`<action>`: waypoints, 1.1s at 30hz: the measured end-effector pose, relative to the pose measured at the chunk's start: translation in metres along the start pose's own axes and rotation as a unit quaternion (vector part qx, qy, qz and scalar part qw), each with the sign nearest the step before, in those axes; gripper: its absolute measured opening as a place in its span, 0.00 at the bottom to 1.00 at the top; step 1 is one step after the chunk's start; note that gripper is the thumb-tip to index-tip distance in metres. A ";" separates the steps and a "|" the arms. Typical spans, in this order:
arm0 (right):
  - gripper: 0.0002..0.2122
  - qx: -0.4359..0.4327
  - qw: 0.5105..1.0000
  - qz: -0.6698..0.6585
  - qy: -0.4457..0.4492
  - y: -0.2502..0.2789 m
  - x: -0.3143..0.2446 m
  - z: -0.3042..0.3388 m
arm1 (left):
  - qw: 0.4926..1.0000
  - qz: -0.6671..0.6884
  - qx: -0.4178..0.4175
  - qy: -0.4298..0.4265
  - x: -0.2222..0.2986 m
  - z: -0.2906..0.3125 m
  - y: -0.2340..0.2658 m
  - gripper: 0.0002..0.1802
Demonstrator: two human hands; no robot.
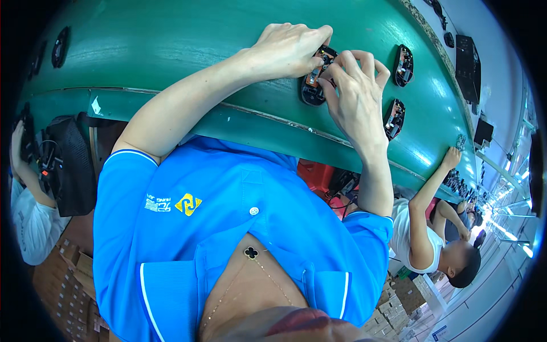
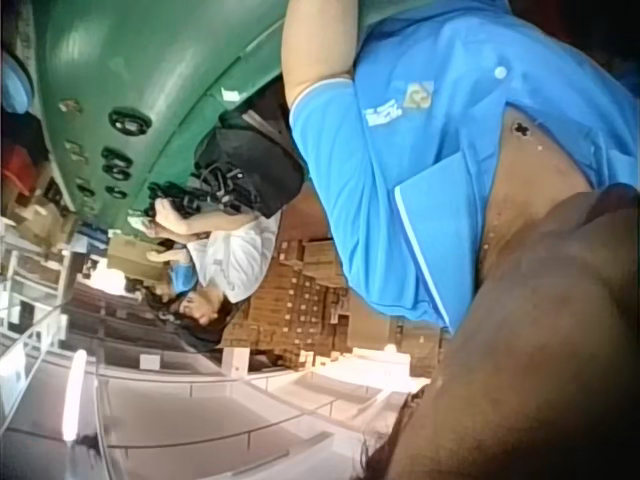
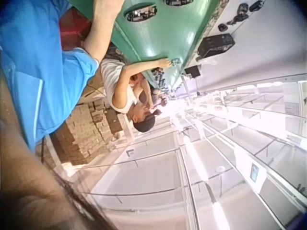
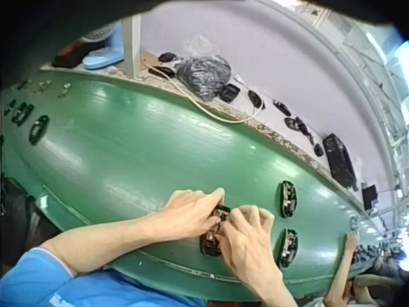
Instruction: The person assembles computer mouse bases by taking mouse casings and circuit boards from a conveyor belt, fitting the circuit boards and wires into the casings by hand, and placing the assembled mouse bases back onto the conveyor belt.
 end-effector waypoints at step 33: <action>0.06 -0.252 0.941 -0.178 -0.140 -0.057 0.026 -0.006 | 0.999 0.027 0.004 -0.043 -0.012 0.017 0.004 0.12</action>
Point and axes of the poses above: each hand's wrist, its own z-axis away from the middle knuckle, its own y-axis out of the back of the hand, x = y × z, the point moved 9 cm from there along -z, towards the middle knuckle, and after that the axes turned 3 degrees about y, right-handed, at the moved point
